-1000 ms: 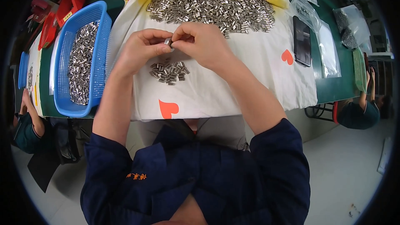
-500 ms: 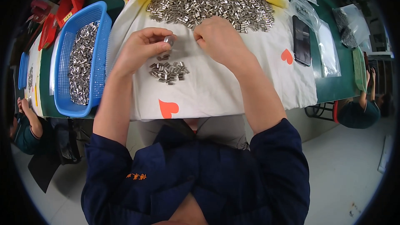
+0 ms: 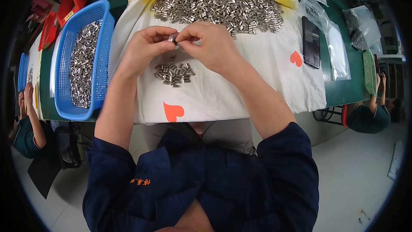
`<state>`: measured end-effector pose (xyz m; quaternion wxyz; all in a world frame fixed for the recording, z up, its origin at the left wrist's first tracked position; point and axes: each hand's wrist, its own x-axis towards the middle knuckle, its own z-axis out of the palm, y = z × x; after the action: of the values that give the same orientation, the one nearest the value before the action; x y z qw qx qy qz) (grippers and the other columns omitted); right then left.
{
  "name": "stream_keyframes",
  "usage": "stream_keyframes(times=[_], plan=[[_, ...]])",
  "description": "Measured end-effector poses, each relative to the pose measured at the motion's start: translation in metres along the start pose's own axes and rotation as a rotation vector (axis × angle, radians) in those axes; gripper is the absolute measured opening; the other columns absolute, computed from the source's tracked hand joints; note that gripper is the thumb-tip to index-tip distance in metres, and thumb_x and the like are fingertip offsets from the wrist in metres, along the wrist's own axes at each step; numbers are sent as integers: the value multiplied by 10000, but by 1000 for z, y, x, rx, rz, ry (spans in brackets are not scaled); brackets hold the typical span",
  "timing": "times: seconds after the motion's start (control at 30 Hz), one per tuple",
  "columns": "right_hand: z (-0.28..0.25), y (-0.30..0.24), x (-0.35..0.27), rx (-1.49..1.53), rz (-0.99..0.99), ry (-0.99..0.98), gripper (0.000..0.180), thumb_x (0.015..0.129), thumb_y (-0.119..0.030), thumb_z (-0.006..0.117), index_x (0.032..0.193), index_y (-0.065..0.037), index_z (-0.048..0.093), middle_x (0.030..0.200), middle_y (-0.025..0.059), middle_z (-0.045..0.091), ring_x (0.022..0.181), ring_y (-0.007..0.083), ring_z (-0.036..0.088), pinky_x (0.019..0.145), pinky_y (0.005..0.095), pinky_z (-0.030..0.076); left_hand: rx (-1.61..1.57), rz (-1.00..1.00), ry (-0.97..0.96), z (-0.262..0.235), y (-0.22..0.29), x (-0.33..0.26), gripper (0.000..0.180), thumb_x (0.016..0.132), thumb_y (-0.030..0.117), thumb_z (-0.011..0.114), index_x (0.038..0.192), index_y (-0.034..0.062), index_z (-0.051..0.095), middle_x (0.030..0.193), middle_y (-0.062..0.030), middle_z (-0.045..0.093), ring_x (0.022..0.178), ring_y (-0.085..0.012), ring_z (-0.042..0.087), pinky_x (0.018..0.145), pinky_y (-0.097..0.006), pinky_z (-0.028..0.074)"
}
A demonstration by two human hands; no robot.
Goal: Sorting and inspecting small metal hardware components from a pile into groups on a workbench.
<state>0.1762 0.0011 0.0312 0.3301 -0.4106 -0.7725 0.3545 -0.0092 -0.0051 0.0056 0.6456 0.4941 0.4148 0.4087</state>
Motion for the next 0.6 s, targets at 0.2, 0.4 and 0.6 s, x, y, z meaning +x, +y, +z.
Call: stream_keyframes(times=[0.2,0.4,0.6], plan=[[6,3,-2,-132,-92,87,79,705,-77,601,774,-43,620,737,81,603,696,218,580,622,298,477,-11,10,19,3,0,1,300,725,23,652,1003,-42,560,838,-87,623,744,-117,596,685,-210,476],[14,6,-1,-225,-223,162,65,708,-68,588,765,-66,621,724,81,603,708,242,561,632,319,456,-22,30,63,0,-4,0,295,725,32,659,993,-47,564,845,-92,623,754,-119,596,686,-212,476],[3,7,-1,5,22,-15,93,710,-112,612,775,-46,612,721,77,611,644,193,588,598,283,465,47,-30,-7,2,4,-2,282,724,13,648,989,-46,570,834,-89,626,745,-113,593,682,-208,474]])
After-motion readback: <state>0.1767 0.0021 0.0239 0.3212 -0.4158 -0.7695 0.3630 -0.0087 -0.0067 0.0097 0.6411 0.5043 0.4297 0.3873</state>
